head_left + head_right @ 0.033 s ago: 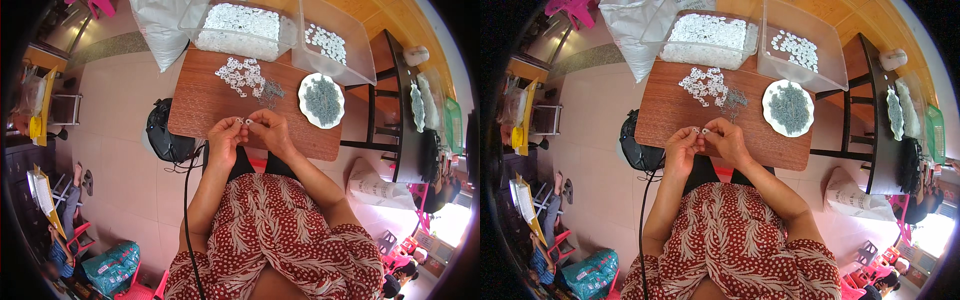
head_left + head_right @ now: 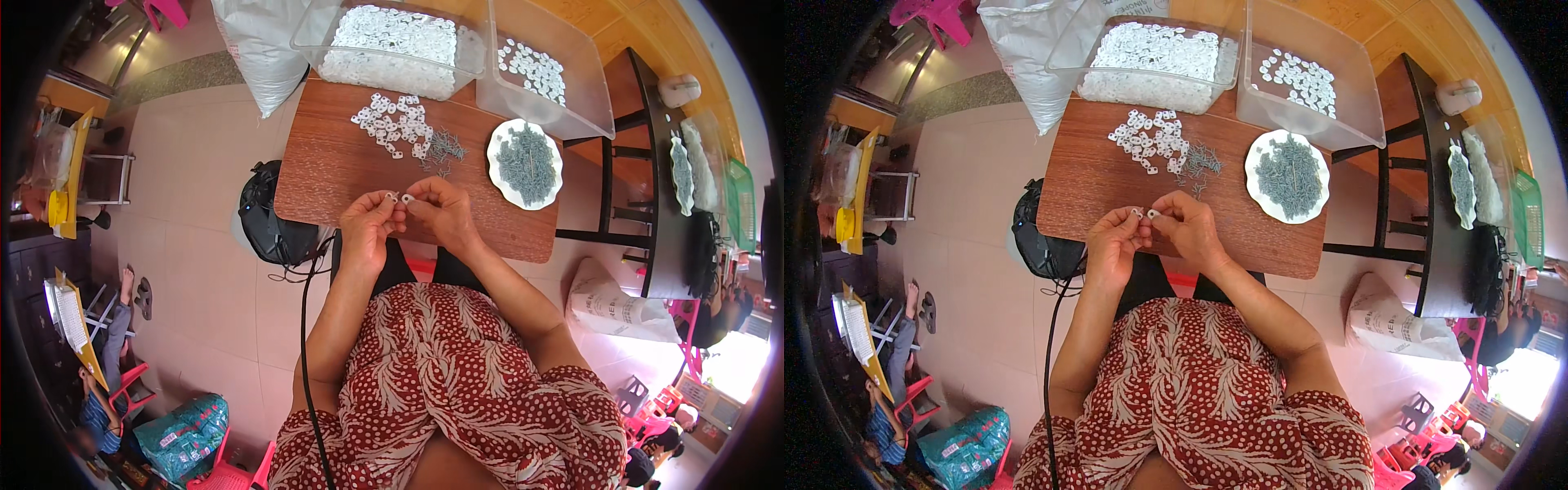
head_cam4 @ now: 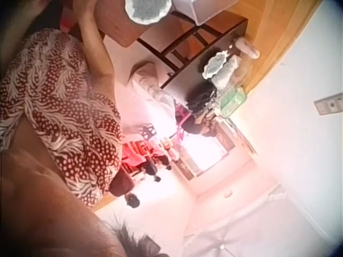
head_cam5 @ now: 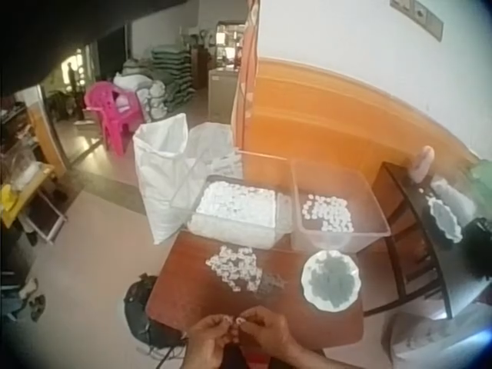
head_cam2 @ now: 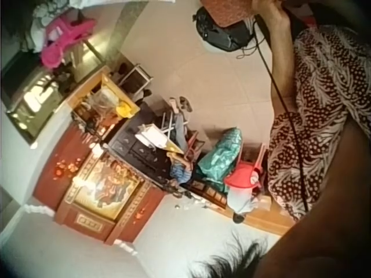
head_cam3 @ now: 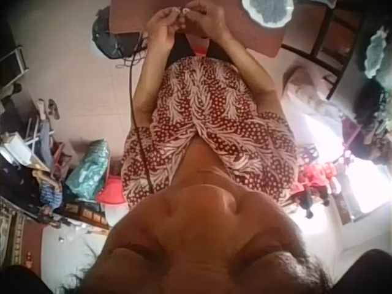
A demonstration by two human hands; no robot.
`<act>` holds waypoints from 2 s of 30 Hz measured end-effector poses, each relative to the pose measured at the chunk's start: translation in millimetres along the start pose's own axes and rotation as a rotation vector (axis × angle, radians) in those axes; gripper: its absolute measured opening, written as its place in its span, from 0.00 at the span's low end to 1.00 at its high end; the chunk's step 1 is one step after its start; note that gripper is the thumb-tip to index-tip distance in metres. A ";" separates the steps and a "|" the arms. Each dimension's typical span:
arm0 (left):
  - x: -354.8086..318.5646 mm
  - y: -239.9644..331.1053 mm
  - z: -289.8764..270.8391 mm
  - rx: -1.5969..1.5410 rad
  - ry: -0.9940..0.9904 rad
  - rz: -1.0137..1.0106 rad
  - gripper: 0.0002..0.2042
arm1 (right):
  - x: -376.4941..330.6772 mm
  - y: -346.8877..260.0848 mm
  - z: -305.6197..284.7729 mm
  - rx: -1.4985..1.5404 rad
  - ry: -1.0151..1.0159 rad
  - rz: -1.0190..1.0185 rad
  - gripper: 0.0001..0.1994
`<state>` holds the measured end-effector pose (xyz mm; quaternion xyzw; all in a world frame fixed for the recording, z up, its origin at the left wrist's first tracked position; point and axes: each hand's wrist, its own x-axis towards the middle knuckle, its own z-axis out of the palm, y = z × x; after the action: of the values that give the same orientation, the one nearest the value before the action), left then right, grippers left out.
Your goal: Manually inserting small metal pins into plastic connector housings at a workstation.
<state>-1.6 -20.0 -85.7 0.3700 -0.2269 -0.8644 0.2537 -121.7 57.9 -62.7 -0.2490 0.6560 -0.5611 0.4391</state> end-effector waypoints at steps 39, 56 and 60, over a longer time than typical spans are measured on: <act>-14.5 -3.0 12.6 0.244 0.032 0.266 0.05 | 6.2 -5.5 -1.3 0.226 0.028 0.122 0.06; -14.6 -6.6 12.8 0.303 0.035 0.305 0.05 | 1.4 -4.5 9.7 0.063 0.118 -0.093 0.06; -14.7 -7.9 11.6 0.338 0.033 0.306 0.06 | -0.5 -6.6 11.9 -0.075 0.147 -0.172 0.06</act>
<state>-3.7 -2.6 -75.3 0.3826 -0.4177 -0.7594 0.3201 -112.4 50.6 -56.0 -0.2789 0.6830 -0.5886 0.3306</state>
